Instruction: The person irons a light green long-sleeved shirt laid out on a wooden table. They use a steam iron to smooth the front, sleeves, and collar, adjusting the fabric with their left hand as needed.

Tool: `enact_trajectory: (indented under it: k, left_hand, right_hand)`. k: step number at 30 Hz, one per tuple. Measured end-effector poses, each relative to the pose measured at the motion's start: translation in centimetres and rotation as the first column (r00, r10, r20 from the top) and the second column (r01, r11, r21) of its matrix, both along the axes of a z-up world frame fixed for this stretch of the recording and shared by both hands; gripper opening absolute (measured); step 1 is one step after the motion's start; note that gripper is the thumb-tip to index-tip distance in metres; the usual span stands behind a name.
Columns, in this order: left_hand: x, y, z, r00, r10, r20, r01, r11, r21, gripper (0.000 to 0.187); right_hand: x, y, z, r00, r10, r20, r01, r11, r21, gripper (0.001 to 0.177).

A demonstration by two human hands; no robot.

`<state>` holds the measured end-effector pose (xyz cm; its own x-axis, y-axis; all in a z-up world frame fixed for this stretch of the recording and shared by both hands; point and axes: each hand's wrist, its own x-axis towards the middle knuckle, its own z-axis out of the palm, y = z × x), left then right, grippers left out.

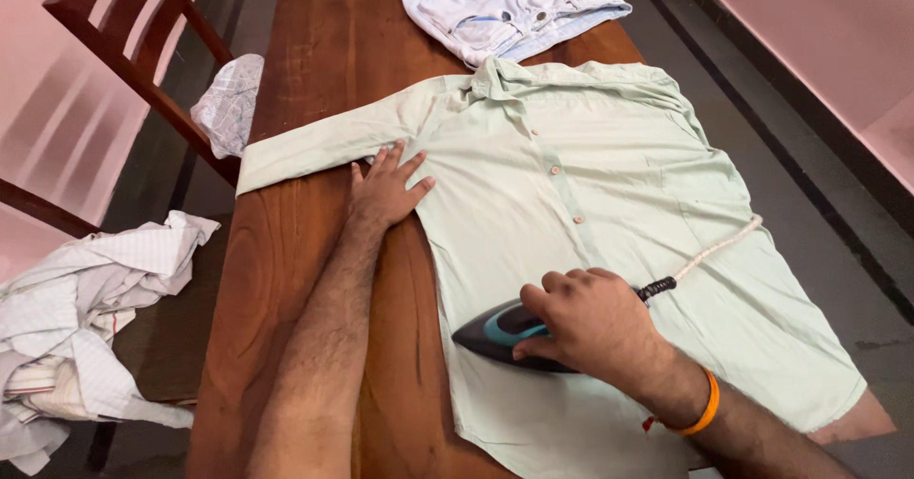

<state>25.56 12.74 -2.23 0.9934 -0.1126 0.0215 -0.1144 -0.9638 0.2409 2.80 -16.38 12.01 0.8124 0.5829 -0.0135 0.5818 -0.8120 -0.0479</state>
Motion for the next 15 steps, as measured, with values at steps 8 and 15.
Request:
enact_trajectory:
  k: [8, 15]
  left_hand:
    - [-0.2, -0.1, 0.0, 1.0, 0.011, 0.011, -0.011, 1.0, -0.006, 0.068]
    - [-1.9, 0.2, -1.7, 0.931, -0.083, 0.355, 0.121, 0.989, -0.086, 0.054]
  right_hand:
    - [-2.4, -1.0, -0.3, 0.999, 0.051, -0.011, -0.051, 0.999, -0.016, 0.055]
    - [-3.4, -1.6, -0.3, 0.999, 0.048, -0.018, -0.048, 0.999, -0.014, 0.056]
